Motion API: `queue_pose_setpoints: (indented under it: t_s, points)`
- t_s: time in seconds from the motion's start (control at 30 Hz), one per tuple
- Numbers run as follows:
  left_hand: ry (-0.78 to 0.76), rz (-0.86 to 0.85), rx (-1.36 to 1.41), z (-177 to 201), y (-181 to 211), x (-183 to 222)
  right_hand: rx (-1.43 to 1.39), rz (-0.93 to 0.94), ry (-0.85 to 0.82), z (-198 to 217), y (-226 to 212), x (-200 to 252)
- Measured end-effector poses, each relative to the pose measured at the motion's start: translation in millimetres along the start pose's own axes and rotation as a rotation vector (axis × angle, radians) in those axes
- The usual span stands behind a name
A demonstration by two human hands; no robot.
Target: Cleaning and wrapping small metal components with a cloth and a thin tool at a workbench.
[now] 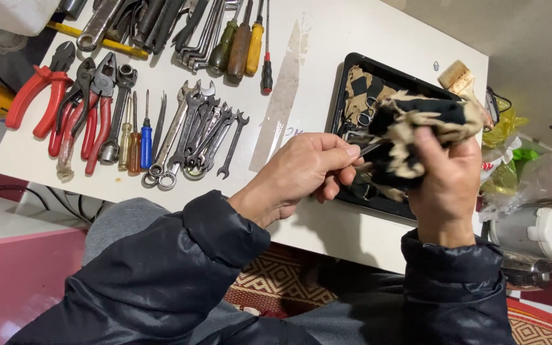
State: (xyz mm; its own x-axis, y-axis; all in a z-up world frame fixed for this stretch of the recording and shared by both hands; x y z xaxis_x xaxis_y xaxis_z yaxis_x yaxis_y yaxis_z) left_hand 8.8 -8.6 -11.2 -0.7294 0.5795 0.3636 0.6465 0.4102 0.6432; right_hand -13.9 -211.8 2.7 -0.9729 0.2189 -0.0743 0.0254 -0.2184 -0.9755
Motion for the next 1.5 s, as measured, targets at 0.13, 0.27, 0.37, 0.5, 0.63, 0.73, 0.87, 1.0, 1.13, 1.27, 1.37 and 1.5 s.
queue_pose_setpoints:
  t_s: [0.13, 0.27, 0.37, 0.5, 0.63, 0.73, 0.87, 1.0, 1.13, 1.27, 1.37, 1.5]
  points:
    - [0.0, 0.029, 0.048, 1.0, -3.5, 0.4, 0.144, 0.134, -0.001, -1.5, -0.9, 6.0]
    - [-0.026, 0.039, 0.033, 1.2, -1.1, 0.5, 0.026, 0.031, 0.052, 3.3, 1.3, 2.3]
    - [-0.05, 0.037, 0.021, 0.2, -1.2, 0.5, -0.281, -0.116, 0.069, -4.1, -2.9, -3.0]
    - [-0.125, -0.131, 0.091, 12.1, -25.9, -17.2, -0.585, -0.171, 0.014, -9.9, -3.2, -5.5]
    - [-0.106, -0.117, 0.109, 8.5, -25.0, -13.7, -0.756, -0.177, -0.032, -17.4, 4.0, -1.9]
    - [-0.1, -0.113, 0.106, 8.2, -23.5, -13.0, -0.646, -0.151, 0.01, -33.6, -6.9, 10.5]
    - [-0.086, -0.136, 0.059, 11.0, -22.9, -14.2, -0.502, -0.111, 0.083, -42.8, -15.3, 13.7]
    - [-0.141, -0.134, 0.05, 8.8, -26.9, -14.9, -0.65, -0.164, 0.126, -6.0, 19.1, -12.6]
    - [-0.084, -0.151, 0.07, 6.4, -22.8, -11.8, -0.585, -0.175, 0.11, -28.9, -14.7, 9.0]
    - [-0.017, -0.159, 0.071, 5.8, -19.9, -9.6, -0.182, -0.179, 0.091, -46.8, -10.0, 30.5]
    - [0.001, -0.149, 0.062, 9.9, -27.0, -18.2, -0.14, -0.199, 0.018, -39.8, 11.5, 27.9]
    - [-0.044, -0.162, 0.078, 5.6, -26.5, -17.8, -0.225, -0.236, 0.1, -33.1, 9.5, 19.7]
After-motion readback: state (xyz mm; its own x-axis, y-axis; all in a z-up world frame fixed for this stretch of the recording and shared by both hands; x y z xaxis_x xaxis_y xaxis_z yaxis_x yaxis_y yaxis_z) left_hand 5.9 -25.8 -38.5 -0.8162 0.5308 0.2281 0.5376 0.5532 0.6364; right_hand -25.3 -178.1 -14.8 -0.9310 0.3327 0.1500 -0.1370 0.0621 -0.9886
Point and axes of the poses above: each hand's wrist, its own x-axis away from the middle knuckle, its own z-axis out of the back of the hand, y = z × x, the point moved 1 cm from there along -x, towards the middle knuckle, and after that the axes turned 13 degrees about x, right-handed, at the moved point
